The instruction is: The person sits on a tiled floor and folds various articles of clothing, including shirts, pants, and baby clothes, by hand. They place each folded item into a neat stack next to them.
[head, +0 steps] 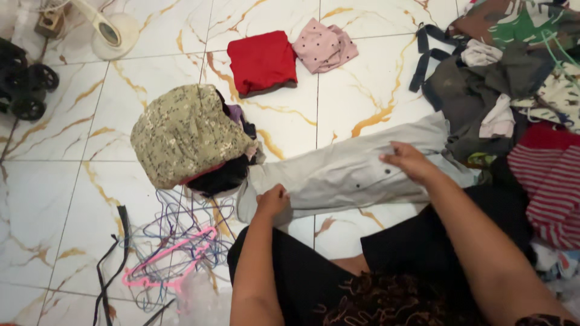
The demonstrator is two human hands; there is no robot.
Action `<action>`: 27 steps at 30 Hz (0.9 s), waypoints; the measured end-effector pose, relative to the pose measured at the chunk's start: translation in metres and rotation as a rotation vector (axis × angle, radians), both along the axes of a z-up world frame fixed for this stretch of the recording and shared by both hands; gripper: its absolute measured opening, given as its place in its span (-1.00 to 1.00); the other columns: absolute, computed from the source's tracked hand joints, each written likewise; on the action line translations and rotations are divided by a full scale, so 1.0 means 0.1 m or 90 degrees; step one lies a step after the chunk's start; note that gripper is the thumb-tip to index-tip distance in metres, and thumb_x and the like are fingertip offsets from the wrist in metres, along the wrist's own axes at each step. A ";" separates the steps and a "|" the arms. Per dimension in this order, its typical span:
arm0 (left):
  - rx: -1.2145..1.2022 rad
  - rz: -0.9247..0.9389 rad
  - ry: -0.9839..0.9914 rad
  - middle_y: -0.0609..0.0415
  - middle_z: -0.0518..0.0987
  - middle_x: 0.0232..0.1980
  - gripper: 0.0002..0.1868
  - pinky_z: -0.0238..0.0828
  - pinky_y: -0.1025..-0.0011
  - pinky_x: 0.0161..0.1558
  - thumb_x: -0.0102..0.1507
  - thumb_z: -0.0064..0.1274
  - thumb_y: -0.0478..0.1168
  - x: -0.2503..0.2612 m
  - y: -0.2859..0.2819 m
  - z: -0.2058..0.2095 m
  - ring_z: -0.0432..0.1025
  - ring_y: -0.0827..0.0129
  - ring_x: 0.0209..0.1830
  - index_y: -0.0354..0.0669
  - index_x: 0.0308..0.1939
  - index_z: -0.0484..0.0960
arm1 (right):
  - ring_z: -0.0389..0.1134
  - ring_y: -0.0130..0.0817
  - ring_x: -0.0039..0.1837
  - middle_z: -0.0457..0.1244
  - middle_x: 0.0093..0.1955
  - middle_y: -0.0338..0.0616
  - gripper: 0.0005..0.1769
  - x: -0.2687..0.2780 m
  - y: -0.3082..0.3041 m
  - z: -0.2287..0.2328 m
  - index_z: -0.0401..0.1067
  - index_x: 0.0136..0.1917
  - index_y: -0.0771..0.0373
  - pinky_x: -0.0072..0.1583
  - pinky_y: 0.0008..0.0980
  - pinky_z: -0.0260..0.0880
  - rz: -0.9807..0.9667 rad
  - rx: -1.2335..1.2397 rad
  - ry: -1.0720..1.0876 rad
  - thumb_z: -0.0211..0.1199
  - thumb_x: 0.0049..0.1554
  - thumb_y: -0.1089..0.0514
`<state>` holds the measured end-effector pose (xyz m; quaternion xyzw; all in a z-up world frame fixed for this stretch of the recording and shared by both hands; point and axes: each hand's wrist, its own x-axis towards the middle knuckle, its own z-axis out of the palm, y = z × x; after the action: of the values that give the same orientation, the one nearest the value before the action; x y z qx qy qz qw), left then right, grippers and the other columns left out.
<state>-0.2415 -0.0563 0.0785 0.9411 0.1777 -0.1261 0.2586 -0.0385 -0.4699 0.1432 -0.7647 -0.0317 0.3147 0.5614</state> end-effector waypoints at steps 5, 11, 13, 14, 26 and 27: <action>-0.096 0.089 -0.116 0.02 0.70 -0.18 -0.73 0.38 0.02 0.14 0.23 0.08 -0.04 0.48 -0.03 -0.04 0.59 0.10 -0.08 0.02 -0.03 0.58 | 0.18 -0.34 -0.22 0.33 -0.02 -0.11 -0.25 0.57 -0.21 -0.50 0.26 0.45 0.34 -0.25 -0.26 0.17 -0.161 -0.081 0.023 0.39 0.10 -0.02; 0.219 -0.015 0.234 0.01 0.66 0.05 -0.65 0.07 -0.08 0.30 0.22 -0.06 -0.14 0.62 0.09 0.05 0.45 0.09 0.21 0.05 0.05 0.68 | 0.26 -0.34 -0.27 0.31 -0.18 -0.13 -0.39 0.34 -0.33 -1.29 0.33 0.30 0.32 -0.28 -0.25 0.27 -0.215 -0.106 0.088 0.42 0.04 0.12; 0.221 -0.021 0.190 -0.03 0.67 0.02 -0.66 0.08 -0.07 0.28 0.21 -0.07 -0.16 0.60 0.15 0.09 0.48 0.08 0.17 0.06 0.04 0.67 | 0.23 -0.23 -0.31 0.29 -0.22 -0.11 -0.55 0.31 -0.31 -1.43 0.44 0.21 0.39 -0.30 -0.18 0.22 -0.238 -0.089 0.070 0.33 0.08 0.18; 0.222 -0.024 0.169 -0.04 0.68 0.00 -0.66 0.09 -0.07 0.27 0.21 -0.08 -0.17 0.60 0.17 0.10 0.49 0.07 0.15 0.07 0.03 0.66 | 0.26 -0.29 -0.27 0.31 -0.22 -0.15 -0.58 0.34 -0.31 -1.46 0.45 0.19 0.38 -0.26 -0.24 0.26 -0.239 -0.118 -0.009 0.36 0.08 0.17; 0.212 -0.014 0.263 0.02 0.58 0.16 -0.54 0.06 -0.06 0.25 0.20 0.03 -0.11 0.86 0.03 -0.06 0.42 0.12 0.23 0.08 0.20 0.49 | 0.26 -0.44 -0.23 0.31 -0.18 -0.22 -0.70 0.16 -0.49 -1.52 0.43 0.14 0.32 -0.21 -0.42 0.26 -0.390 -0.002 0.075 0.33 0.12 0.28; 0.241 -0.007 0.251 0.02 0.56 0.22 -0.56 0.06 -0.07 0.30 0.24 -0.01 -0.11 0.85 -0.01 -0.06 0.40 0.13 0.29 0.06 0.22 0.51 | 0.26 -0.42 -0.25 0.30 -0.20 -0.21 -0.71 0.15 -0.48 -1.50 0.43 0.12 0.33 -0.22 -0.41 0.25 -0.400 0.008 0.072 0.33 0.12 0.28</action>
<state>-0.1564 -0.0570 0.0725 0.9309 0.2398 -0.2728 0.0374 -0.0239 -0.5176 -0.0070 -0.7149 0.2351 0.1677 0.6368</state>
